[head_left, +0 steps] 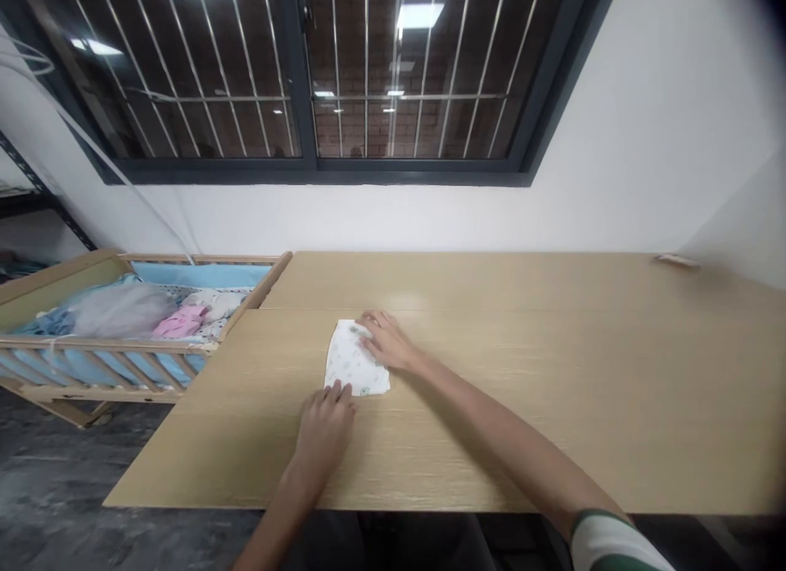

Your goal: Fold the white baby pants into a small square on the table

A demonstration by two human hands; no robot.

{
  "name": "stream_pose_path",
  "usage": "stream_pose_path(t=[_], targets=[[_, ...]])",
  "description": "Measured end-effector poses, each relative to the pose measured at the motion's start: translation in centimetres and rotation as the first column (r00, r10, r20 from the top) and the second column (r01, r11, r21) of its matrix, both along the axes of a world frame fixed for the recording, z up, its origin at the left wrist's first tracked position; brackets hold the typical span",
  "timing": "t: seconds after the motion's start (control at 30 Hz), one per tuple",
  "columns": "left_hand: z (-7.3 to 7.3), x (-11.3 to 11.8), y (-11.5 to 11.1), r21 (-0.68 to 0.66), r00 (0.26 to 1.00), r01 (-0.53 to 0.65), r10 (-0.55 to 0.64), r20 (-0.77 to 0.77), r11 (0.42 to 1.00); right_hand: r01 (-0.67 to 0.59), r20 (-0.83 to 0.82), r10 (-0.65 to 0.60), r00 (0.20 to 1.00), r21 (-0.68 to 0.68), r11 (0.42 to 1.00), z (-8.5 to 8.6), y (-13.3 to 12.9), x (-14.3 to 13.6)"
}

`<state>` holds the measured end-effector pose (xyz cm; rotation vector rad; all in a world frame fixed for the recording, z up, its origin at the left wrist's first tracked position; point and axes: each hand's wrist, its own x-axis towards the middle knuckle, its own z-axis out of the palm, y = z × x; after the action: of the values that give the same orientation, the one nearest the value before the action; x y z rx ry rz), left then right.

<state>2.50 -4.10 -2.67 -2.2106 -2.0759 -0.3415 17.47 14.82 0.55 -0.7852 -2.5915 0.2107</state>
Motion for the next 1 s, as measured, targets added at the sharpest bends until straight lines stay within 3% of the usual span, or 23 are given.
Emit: stream_pose_path(t=[0.17, 0.27, 0.4, 0.53, 0.63, 0.73, 0.87, 1.0], targets=[[0.2, -4.2, 1.4, -0.073, 0.981, 0.092, -0.077, 0.18, 0.993, -0.202, 0.125, 0.223, 0.967, -0.158, 0.967, 0.6, -5.8, 3.4], [-0.3, -5.0, 1.9, -0.034, 0.97, 0.115, -0.104, 0.221, 0.993, -0.177, 0.108, 0.19, 0.976, -0.116, 0.977, -0.6, -8.1, 4.8], [0.0, -4.9, 2.3, -0.018, 0.975, 0.104, -0.098, 0.199, 0.994, -0.101, 0.026, 0.103, 0.994, -0.048, 0.994, -1.9, -9.2, 4.8], [0.6, -5.4, 2.4, 0.009, 0.966, 0.159, -0.157, 0.206, 0.987, -0.004, 0.061, 0.006, 0.998, -0.024, 1.0, -1.3, -9.3, 3.5], [0.8, -6.3, 2.6, 0.037, 0.949, 0.204, -0.207, 0.239, 0.978, 0.087, 0.067, -0.08, 0.995, -0.113, 0.99, -0.1, -9.1, 2.8], [1.3, -7.0, 3.6, 0.081, 0.928, 0.178, -0.195, 0.318, 0.981, 0.155, -0.007, -0.161, 0.987, -0.21, 0.965, 0.7, -8.4, 2.5], [3.0, -7.1, 6.8, 0.074, 0.889, 0.107, -0.129, 0.44, 0.992, 0.157, -0.19, -0.205, 0.96, -0.241, 0.958, 0.8, -6.3, 2.0], [4.1, -6.4, 11.0, 0.054, 0.894, 0.008, -0.031, 0.447, 0.999, 0.205, -0.274, -0.278, 0.921, -0.266, 0.942, 0.3, -2.9, 1.1]])
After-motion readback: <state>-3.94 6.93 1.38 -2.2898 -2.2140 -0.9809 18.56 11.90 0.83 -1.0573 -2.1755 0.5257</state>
